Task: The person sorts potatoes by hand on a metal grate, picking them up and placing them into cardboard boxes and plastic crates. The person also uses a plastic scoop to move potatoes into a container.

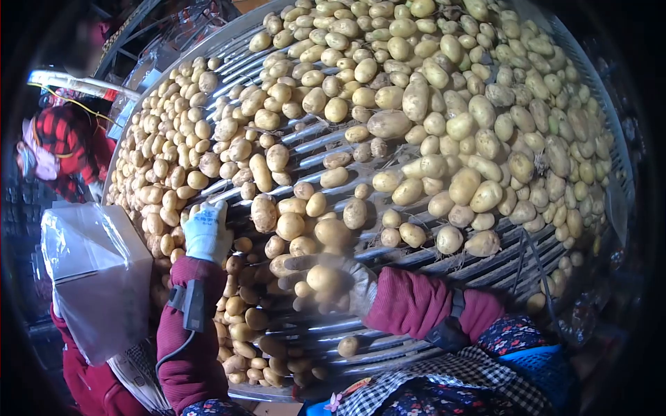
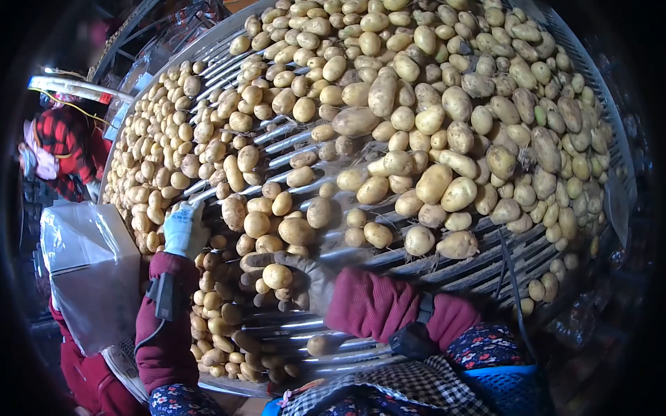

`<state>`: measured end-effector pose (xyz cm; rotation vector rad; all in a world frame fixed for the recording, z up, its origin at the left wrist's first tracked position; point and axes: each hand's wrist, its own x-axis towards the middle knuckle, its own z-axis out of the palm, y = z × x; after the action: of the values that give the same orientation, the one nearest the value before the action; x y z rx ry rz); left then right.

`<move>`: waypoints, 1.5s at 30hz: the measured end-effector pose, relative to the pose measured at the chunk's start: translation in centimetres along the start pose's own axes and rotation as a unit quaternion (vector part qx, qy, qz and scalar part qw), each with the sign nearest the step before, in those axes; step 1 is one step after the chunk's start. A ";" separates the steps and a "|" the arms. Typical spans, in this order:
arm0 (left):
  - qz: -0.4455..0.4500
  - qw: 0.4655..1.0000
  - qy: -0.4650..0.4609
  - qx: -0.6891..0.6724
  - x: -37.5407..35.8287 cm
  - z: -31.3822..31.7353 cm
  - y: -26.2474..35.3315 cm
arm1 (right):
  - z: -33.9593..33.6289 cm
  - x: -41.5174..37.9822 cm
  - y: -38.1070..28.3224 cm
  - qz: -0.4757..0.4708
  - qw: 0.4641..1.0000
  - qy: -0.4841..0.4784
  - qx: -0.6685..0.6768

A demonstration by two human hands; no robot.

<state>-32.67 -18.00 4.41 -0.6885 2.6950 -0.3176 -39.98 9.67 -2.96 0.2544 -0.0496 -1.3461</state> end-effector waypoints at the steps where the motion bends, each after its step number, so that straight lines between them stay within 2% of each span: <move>1: 0.004 1.000 0.018 -0.011 -0.2 0.4 0.0 | -0.1 0.0 0.2 -0.001 1.000 -0.003 0.002; 4: 0.009 0.997 0.048 -0.055 -0.2 0.1 -0.1 | -0.1 0.1 -0.1 0.003 1.000 -0.017 0.014; 6: -0.008 0.964 0.167 -0.206 -0.2 -1.1 0.9 | 0.0 0.1 0.3 0.005 0.998 -0.027 0.063; 7: 0.029 0.957 0.202 -0.207 -0.3 -1.8 1.7 | 0.2 0.1 0.5 0.008 0.996 -0.029 0.081; 8: 0.101 0.947 0.198 -0.231 0.2 -1.9 2.1 | 0.9 -0.4 0.5 -0.022 0.999 -0.024 0.027; 10: 0.126 0.945 0.210 -0.217 1.3 -0.5 3.1 | 1.0 -0.9 0.5 -0.042 0.999 -0.015 -0.030; 12: 0.098 0.939 0.213 -0.251 1.8 0.0 3.9 | 0.3 -0.8 0.4 -0.007 0.996 -0.030 0.084; 13: 0.076 0.950 0.186 -0.239 1.4 0.1 4.1 | 0.0 -0.9 0.3 -0.003 0.996 -0.026 0.083; 14: 0.084 0.949 0.213 -0.218 1.5 0.6 4.2 | -0.4 -0.9 0.2 0.000 0.997 -0.033 0.066; 16: 0.069 0.964 0.173 -0.188 1.5 1.2 3.8 | -0.7 -0.8 -0.1 0.004 0.998 -0.041 0.047; 20: 0.057 0.962 0.187 -0.193 2.6 2.2 3.9 | -0.8 -0.8 0.0 0.008 0.997 -0.024 0.066; 22: 0.057 0.949 0.185 -0.250 2.1 1.4 3.7 | -0.7 -0.6 0.0 0.001 0.997 -0.035 0.066; 23: 0.039 0.924 0.166 -0.342 2.1 1.0 3.6 | -0.5 -0.5 0.0 0.002 0.997 -0.039 0.066; 24: 0.005 0.872 0.181 -0.454 1.8 1.4 3.2 | -0.2 -0.5 -0.2 0.003 0.997 -0.043 0.066; 26: 0.014 0.823 0.199 -0.531 0.8 1.6 2.8 | 0.5 -0.9 -0.1 -0.007 0.996 -0.050 0.072; 27: 0.035 0.839 0.163 -0.518 -0.3 -0.7 3.6 | 0.7 -1.0 0.2 -0.012 0.995 -0.055 0.079; 28: 0.063 0.841 0.167 -0.510 -0.6 -2.3 4.4 | 0.1 -0.7 0.6 -0.010 0.995 -0.053 0.082; 30: 0.059 0.702 0.031 -0.709 0.0 -4.8 5.8 | -0.9 -0.5 0.7 -0.021 0.999 0.002 0.046; 32: 0.110 0.597 -0.018 -0.795 0.0 -6.8 6.8 | -0.8 -0.7 0.7 -0.030 0.997 0.070 -0.025; 33: 0.106 0.564 -0.060 -0.817 -0.5 -7.7 6.3 | -1.3 -1.1 0.4 0.017 0.997 -0.002 0.079; 35: 0.066 0.632 0.054 -0.770 -2.2 -8.8 5.9 | -2.1 -1.3 0.4 0.055 0.977 -0.078 0.191; 36: 0.035 0.661 0.098 -0.743 -3.4 -8.5 5.3 | -2.5 -1.2 0.5 0.055 0.977 -0.080 0.191; 38: 0.010 0.704 0.104 -0.702 -6.2 -7.4 4.0 | -2.5 -1.0 0.6 0.058 0.976 -0.085 0.191; 39: -0.008 0.698 0.111 -0.707 -7.3 -5.3 3.3 | -2.2 -0.9 0.6 0.061 0.976 -0.088 0.192; 40: -0.057 0.693 0.095 -0.712 -8.7 -4.0 2.9 | -0.8 -1.0 0.3 0.016 0.993 -0.067 0.099; 41: -0.031 0.773 0.136 -0.619 -9.9 -1.8 2.3 | 0.2 -1.0 0.1 -0.029 0.999 -0.046 0.004; 42: -0.005 0.838 0.173 -0.517 -10.4 -1.2 2.2 | 0.6 -1.0 0.0 -0.030 0.998 -0.047 0.005; 44: 0.022 0.924 0.138 -0.357 -11.1 -1.4 2.7 | 1.2 -0.7 0.3 -0.015 0.997 -0.046 0.056; 45: 0.040 0.934 0.156 -0.318 -10.6 -1.2 3.2 | 2.1 -1.0 0.4 -0.015 0.997 -0.011 0.072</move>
<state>-25.72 -9.84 7.39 -0.7380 3.1345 0.5447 -40.19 10.40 -0.71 0.3627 -0.1630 -1.3779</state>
